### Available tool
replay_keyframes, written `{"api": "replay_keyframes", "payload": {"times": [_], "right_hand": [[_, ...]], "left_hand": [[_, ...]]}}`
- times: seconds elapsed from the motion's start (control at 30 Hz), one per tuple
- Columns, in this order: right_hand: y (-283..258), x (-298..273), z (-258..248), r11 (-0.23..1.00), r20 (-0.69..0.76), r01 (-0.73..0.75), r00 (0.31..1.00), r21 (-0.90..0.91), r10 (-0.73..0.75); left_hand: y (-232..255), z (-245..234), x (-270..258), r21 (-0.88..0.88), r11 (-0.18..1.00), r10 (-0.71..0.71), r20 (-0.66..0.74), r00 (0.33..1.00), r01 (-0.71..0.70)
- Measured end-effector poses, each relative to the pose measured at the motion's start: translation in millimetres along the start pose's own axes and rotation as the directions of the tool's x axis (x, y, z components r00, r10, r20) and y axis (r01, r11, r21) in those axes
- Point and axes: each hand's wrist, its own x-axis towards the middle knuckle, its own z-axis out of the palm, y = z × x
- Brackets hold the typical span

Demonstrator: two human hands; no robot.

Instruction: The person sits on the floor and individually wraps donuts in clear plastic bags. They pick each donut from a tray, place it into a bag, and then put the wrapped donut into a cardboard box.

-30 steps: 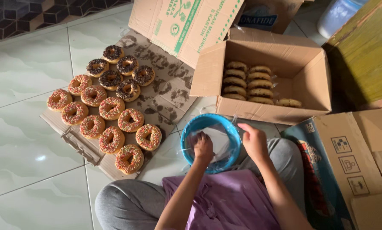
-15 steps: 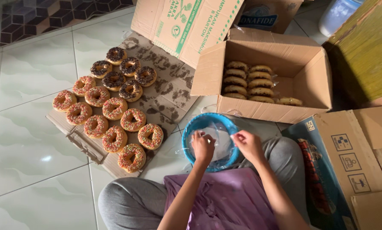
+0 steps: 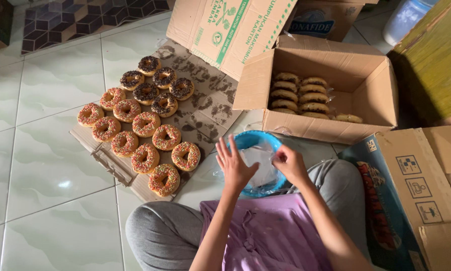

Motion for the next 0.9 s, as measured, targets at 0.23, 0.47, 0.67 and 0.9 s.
{"api": "replay_keyframes", "payload": {"times": [0.23, 0.47, 0.67, 0.9], "right_hand": [[-47, 2, -43, 0.993, 0.342, 0.042, 0.937, 0.106, -0.076], [-56, 2, -55, 0.982, 0.361, 0.0, 0.93, 0.188, -0.07], [-54, 0, -48, 0.937, 0.312, -0.04, 0.947, 0.346, -0.075], [-45, 0, -36, 0.668, 0.234, 0.019, 0.929, 0.744, -0.286]], "left_hand": [[36, -48, 8, -0.401, 0.915, 0.244, 0.438, 0.865, -0.055], [7, -15, 2, -0.758, 0.582, 0.123, 0.442, 0.889, 0.296], [-16, 3, 0, -0.786, 0.481, -0.008, 0.439, 0.899, 0.388], [-9, 2, -9, -0.8, 0.246, -0.147, 0.528, 0.836, 0.548]]}}
